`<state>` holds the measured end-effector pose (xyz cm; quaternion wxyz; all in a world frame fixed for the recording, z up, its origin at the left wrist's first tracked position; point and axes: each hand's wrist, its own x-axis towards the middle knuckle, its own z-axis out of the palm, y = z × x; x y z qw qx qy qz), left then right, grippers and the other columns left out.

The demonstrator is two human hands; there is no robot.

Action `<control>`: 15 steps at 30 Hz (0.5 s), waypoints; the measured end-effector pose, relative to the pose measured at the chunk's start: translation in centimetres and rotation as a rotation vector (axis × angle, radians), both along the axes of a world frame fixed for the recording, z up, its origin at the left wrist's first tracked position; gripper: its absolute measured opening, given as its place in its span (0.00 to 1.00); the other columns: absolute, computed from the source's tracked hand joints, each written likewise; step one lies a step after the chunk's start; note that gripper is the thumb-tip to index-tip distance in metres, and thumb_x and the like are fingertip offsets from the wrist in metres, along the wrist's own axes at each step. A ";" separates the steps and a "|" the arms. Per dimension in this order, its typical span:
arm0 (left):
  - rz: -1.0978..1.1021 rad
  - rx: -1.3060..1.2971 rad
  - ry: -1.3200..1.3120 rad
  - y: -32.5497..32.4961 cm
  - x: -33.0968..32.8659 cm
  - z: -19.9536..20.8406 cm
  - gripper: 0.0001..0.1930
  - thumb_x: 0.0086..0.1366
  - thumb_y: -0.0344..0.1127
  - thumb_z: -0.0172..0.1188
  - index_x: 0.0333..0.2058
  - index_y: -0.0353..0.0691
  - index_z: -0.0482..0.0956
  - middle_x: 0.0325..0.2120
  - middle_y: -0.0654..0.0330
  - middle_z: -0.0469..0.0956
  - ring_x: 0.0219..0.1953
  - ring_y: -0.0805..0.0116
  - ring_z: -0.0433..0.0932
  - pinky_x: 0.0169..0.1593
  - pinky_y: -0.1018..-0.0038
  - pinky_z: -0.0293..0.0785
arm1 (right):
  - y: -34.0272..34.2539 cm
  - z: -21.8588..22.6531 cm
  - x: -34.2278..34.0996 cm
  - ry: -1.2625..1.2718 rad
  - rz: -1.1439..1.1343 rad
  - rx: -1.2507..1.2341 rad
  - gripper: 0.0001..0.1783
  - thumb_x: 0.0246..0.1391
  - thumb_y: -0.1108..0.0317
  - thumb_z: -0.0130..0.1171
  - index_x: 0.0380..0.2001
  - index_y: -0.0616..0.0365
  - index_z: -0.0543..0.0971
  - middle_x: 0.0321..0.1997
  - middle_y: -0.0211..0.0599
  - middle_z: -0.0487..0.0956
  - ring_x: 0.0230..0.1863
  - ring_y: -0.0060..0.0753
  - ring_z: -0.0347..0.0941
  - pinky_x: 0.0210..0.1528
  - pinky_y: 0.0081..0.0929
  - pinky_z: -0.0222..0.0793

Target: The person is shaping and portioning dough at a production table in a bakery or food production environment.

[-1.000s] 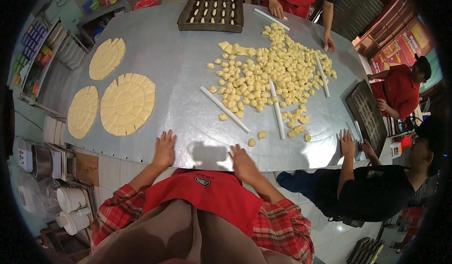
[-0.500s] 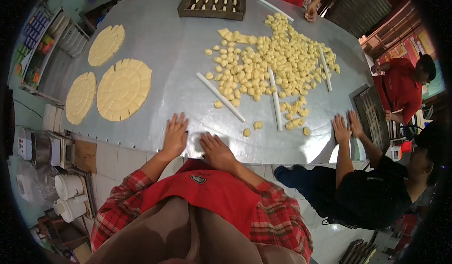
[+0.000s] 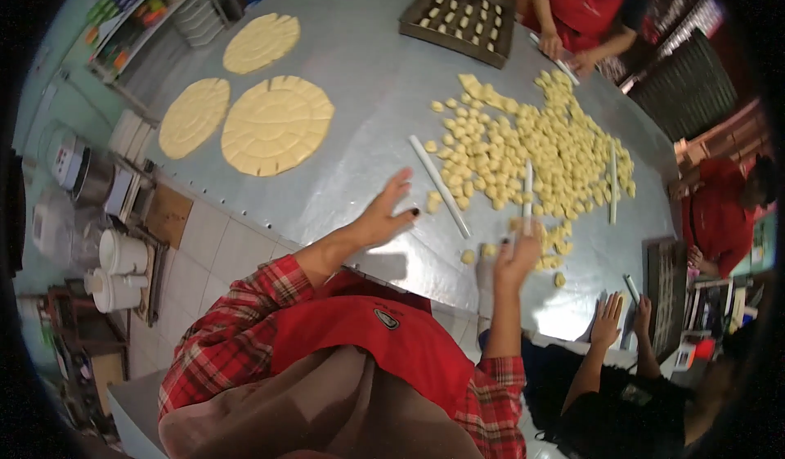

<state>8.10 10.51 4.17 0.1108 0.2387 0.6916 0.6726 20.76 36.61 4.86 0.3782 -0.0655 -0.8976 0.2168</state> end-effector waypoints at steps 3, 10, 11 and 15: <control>-0.033 -0.204 0.399 -3.1 -2.2 3.9 0.25 0.59 0.33 0.61 0.55 0.40 0.67 0.52 0.51 0.69 0.55 0.58 0.69 0.52 0.68 0.71 | -0.7 1.5 0.1 0.002 -0.053 0.005 0.21 0.50 0.72 0.50 0.49 0.65 0.72 0.56 0.59 0.68 0.57 0.58 0.65 0.60 0.46 0.57; 0.604 -1.146 -0.154 -23.0 -9.0 0.8 0.22 0.60 0.54 0.54 0.29 0.37 0.79 0.30 0.47 0.79 0.37 0.49 0.79 0.38 0.60 0.74 | -11.5 -2.7 2.4 -0.428 0.353 -0.262 0.19 0.44 0.79 0.54 0.43 0.59 0.77 0.55 0.57 0.69 0.52 0.55 0.69 0.53 0.44 0.64; 0.620 -1.215 -0.184 -25.0 -9.6 -0.6 0.24 0.60 0.56 0.53 0.29 0.37 0.79 0.31 0.46 0.79 0.38 0.50 0.79 0.38 0.59 0.74 | -12.7 -3.2 1.9 -0.428 0.362 -0.293 0.19 0.43 0.79 0.54 0.43 0.59 0.76 0.55 0.56 0.70 0.52 0.54 0.69 0.54 0.44 0.63; 0.793 -1.122 -0.098 -24.5 -10.7 -1.9 0.20 0.58 0.52 0.58 0.27 0.37 0.77 0.27 0.50 0.79 0.34 0.50 0.78 0.37 0.60 0.73 | -14.9 -4.3 -0.9 -0.401 0.379 0.018 0.19 0.44 0.80 0.54 0.43 0.59 0.76 0.55 0.52 0.70 0.53 0.52 0.68 0.55 0.43 0.61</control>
